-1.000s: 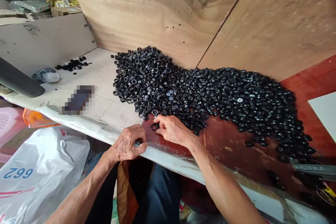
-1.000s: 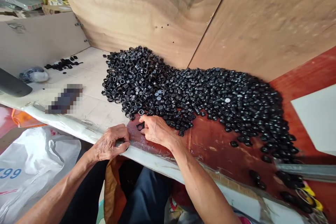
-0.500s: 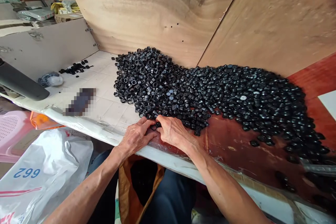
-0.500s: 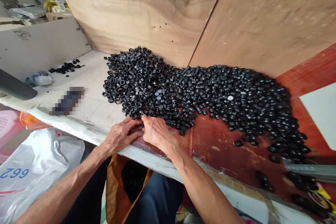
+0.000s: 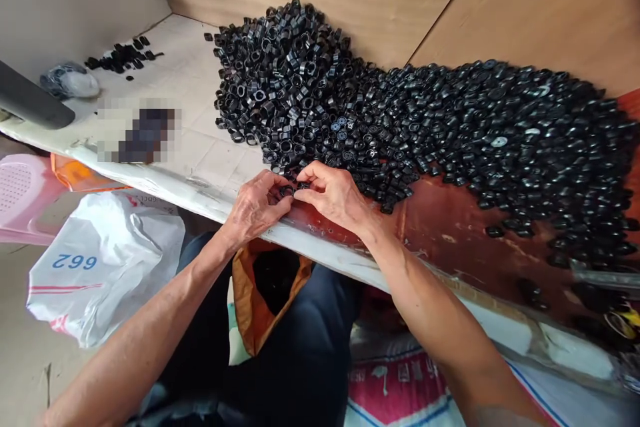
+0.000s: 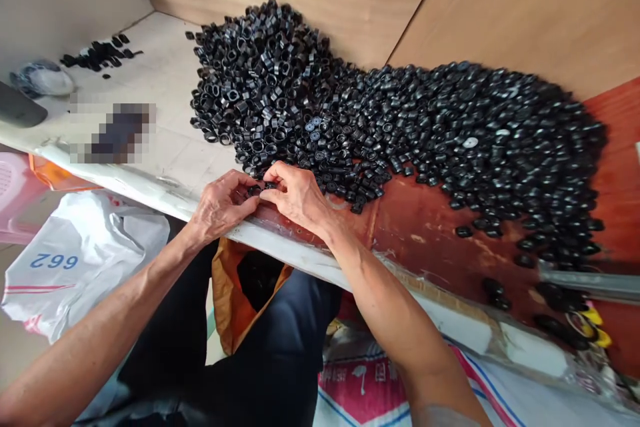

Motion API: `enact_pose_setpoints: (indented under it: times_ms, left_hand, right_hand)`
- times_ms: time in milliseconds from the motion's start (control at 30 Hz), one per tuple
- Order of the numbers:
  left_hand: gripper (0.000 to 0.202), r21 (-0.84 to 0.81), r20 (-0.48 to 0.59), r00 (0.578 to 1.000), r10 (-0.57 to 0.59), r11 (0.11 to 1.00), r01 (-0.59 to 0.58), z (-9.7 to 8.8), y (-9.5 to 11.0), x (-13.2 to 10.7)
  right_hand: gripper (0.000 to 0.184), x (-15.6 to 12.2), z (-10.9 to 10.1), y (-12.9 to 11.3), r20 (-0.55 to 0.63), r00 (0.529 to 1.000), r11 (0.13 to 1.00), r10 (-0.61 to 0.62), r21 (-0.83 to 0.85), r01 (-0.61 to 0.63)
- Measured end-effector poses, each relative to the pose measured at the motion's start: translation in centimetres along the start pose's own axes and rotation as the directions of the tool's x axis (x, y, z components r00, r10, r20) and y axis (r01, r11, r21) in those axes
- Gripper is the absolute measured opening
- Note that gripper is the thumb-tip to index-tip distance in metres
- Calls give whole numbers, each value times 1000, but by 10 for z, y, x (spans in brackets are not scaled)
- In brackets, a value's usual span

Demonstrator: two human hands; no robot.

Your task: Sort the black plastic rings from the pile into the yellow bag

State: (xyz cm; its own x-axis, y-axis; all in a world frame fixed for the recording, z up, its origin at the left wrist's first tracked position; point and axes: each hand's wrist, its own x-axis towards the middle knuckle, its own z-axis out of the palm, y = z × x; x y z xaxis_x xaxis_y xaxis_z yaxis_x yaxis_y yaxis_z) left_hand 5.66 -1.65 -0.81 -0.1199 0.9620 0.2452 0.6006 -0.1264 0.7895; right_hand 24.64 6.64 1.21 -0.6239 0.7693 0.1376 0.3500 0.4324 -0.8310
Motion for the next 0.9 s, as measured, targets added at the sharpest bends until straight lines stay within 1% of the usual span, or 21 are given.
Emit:
enact_pose_setpoints:
  times_ms: [67, 167, 233, 300, 433, 500, 567, 667, 733, 833, 900]
  left_hand:
    - [18, -71, 3, 1000, 22, 997, -22, -2, -2, 0]
    - [21, -150, 10, 998, 58, 987, -56, -5, -6, 0]
    - [22, -194, 1, 998, 56, 980, -55, -6, -8, 0]
    - [23, -240, 2, 999, 36, 970, -35, -7, -9, -2]
    - [25, -334, 30, 999, -45, 941, 53, -6, -8, -7]
    - [25, -369, 32, 997, -64, 927, 72, -5, -7, -8]
    - [24, -396, 26, 998, -55, 916, 61, -5, -7, -9]
    - [22, -423, 17, 999, -34, 905, 38, -5, -9, -9]
    - [20, -413, 9, 1000, -16, 910, 19, -5, -10, -9]
    - [16, -370, -10, 1000, 21, 929, -23, -7, -10, -8]
    - [16, -347, -27, 999, 45, 937, -51, -8, -11, -9]
  right_hand:
    - [19, 0, -1, -3, 22, 1000, 999, -1, 38, 0]
    - [23, 1, -3, -6, 77, 996, 999, -41, 21, 40]
    - [27, 1, -5, -7, 99, 993, 997, -68, 28, 66]
    - [28, 1, -5, -9, 96, 993, 997, -72, 44, 68]
    - [22, -1, -1, -10, 45, 998, 988, 53, 143, -59]
    - [19, -1, 3, -8, 24, 998, 981, 65, 183, -68]
    - [20, -2, 6, -7, 13, 999, 977, 53, 206, -54]
    - [23, -2, 9, -7, 7, 996, 967, 84, 239, -83]
    - [20, -2, 9, -9, -9, 999, 976, 52, 214, -49]
    - [13, -2, 6, -12, -12, 997, 988, -78, 132, 79]
    - [16, -3, 5, -13, -2, 991, 985, -135, 108, 135]
